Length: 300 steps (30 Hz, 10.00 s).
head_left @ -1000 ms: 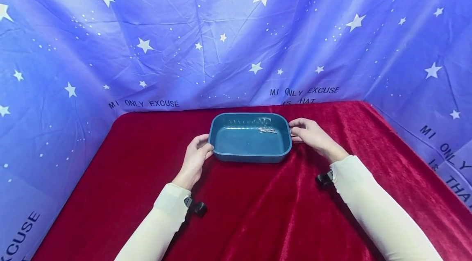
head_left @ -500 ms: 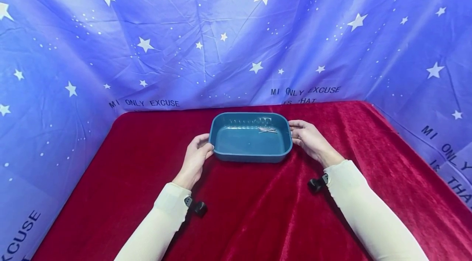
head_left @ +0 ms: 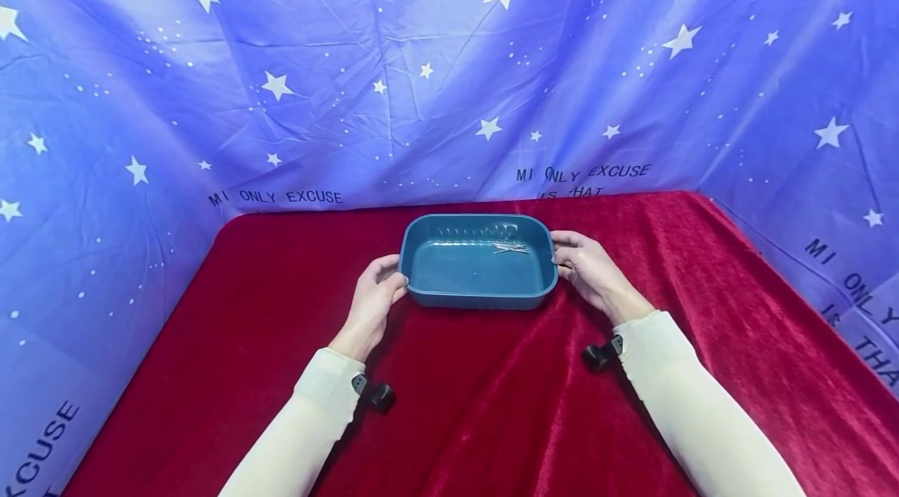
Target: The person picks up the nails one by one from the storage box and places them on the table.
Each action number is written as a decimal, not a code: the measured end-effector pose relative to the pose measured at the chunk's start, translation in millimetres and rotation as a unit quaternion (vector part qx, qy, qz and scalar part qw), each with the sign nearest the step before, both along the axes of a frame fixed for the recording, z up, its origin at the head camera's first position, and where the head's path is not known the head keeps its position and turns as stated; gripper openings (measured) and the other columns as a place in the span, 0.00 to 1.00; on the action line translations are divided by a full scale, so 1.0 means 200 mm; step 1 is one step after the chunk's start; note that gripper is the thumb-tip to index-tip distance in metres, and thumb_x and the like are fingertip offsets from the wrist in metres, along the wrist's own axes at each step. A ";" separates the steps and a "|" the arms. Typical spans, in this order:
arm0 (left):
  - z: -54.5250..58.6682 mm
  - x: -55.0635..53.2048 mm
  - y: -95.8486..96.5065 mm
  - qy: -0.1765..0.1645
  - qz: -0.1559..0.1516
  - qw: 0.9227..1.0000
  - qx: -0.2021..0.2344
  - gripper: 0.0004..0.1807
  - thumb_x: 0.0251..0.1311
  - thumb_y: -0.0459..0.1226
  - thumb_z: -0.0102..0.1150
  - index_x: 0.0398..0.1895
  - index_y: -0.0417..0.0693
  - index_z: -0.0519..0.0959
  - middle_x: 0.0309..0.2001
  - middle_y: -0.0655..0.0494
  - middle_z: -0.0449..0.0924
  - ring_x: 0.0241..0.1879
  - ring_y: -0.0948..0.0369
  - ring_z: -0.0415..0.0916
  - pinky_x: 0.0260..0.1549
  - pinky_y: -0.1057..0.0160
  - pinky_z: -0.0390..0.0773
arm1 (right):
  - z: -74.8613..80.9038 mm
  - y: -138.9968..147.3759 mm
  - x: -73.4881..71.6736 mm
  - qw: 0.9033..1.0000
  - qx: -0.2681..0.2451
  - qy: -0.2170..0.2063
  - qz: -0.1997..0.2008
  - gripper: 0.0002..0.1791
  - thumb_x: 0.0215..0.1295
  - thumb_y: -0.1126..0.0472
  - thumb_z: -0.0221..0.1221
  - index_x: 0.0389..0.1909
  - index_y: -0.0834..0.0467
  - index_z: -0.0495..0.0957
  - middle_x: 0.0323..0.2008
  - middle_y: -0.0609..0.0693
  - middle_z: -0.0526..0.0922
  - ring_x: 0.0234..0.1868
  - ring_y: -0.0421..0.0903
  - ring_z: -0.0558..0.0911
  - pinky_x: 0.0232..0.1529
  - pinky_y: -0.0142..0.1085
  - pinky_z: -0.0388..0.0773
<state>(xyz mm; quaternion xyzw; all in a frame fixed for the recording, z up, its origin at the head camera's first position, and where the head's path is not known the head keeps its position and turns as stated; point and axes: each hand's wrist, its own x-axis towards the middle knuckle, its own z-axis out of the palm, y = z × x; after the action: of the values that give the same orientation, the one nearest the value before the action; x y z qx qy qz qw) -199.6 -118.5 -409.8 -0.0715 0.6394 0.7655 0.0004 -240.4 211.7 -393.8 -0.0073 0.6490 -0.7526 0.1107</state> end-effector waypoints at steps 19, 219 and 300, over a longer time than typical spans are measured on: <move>-0.01 -0.01 0.00 0.002 0.003 1.000 -0.001 0.25 0.53 0.24 0.49 0.58 0.35 0.69 0.54 0.37 0.73 0.51 0.48 0.74 0.52 0.57 0.76 | -0.01 0.00 0.01 1.000 0.004 0.002 -0.004 0.31 0.57 0.74 0.43 0.65 0.73 0.56 0.50 0.60 0.72 0.39 0.44 0.77 0.39 0.30 0.77; 0.17 -0.55 0.87 0.260 -0.322 0.479 -0.774 0.09 0.57 0.43 0.63 0.41 0.55 0.82 0.28 0.59 0.77 0.30 0.60 0.74 0.34 0.62 0.77 | 0.00 0.00 0.02 0.996 0.085 0.011 0.023 0.30 0.58 0.73 0.48 0.64 0.70 0.59 0.58 0.69 0.66 0.46 0.53 0.78 0.47 0.48 0.79; 0.47 -0.32 0.17 0.280 -0.303 0.548 -0.727 0.06 0.54 0.33 0.57 0.35 0.50 0.78 0.33 0.59 0.76 0.34 0.60 0.74 0.36 0.59 0.76 | 0.01 -0.01 0.03 0.996 0.084 0.011 0.021 0.30 0.60 0.73 0.48 0.65 0.71 0.58 0.55 0.69 0.67 0.40 0.48 0.79 0.42 0.43 0.81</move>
<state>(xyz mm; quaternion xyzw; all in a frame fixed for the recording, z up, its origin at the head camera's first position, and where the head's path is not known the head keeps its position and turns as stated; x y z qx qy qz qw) -263.3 -85.2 -315.5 0.3686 0.9292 -0.0255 0.0014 -233.8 209.8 -392.1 -0.0199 0.7111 -0.6927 0.1190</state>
